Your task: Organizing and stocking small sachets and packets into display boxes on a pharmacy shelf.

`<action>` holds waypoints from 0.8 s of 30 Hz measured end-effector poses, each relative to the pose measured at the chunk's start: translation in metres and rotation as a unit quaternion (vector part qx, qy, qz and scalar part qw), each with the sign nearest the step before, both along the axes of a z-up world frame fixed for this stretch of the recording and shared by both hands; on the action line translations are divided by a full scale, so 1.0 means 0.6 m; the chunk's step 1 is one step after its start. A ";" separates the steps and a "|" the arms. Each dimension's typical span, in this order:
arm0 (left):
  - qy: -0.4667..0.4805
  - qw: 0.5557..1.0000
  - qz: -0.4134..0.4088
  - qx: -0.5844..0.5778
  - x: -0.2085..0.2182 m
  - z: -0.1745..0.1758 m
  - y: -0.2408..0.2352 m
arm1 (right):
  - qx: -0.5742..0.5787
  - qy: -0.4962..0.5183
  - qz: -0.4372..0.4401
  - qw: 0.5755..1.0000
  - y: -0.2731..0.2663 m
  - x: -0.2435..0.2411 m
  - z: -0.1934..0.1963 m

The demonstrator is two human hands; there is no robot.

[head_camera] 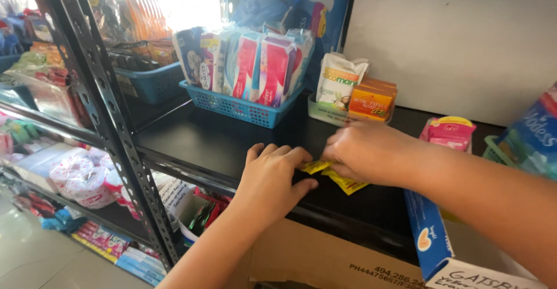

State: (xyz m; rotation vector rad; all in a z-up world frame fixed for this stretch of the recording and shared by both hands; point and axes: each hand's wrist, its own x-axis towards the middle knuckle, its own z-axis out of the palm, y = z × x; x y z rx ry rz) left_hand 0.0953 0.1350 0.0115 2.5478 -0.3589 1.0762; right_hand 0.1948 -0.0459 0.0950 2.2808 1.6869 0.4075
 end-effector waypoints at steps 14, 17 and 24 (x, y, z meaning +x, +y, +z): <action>-0.133 0.964 -0.145 -0.179 -0.094 0.061 -0.092 | 0.321 0.116 -0.039 0.939 -0.148 -0.161 0.056; -0.088 0.946 -0.208 -0.235 -0.118 0.057 -0.125 | 0.366 0.097 -0.091 0.921 -0.195 -0.196 0.028; 0.188 0.831 -0.383 -0.357 -0.168 0.054 -0.184 | 0.487 0.209 -0.072 0.845 -0.346 -0.225 -0.134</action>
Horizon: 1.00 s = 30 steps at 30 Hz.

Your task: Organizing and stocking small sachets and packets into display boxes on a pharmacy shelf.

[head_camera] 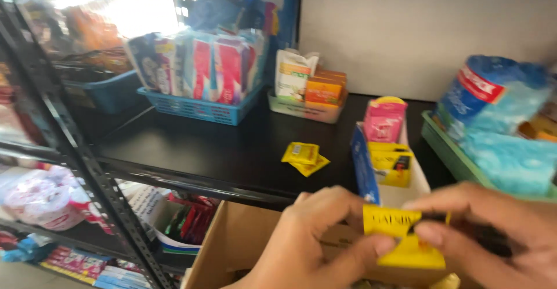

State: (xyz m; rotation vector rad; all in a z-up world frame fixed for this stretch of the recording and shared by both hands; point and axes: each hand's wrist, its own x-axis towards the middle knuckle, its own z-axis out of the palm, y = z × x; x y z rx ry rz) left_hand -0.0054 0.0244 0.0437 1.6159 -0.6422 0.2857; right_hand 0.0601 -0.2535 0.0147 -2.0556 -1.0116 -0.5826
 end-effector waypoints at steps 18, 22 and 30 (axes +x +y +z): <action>0.093 0.990 -0.051 0.094 0.013 -0.097 -0.057 | 0.043 0.456 -0.132 0.879 -0.017 -0.043 -0.093; 0.094 0.985 -0.129 0.069 0.004 -0.089 -0.052 | 0.074 0.443 -0.063 0.891 -0.027 -0.048 -0.117; 0.114 0.985 -0.095 0.091 0.002 -0.072 -0.070 | 0.088 0.384 -0.044 0.918 -0.027 -0.049 -0.119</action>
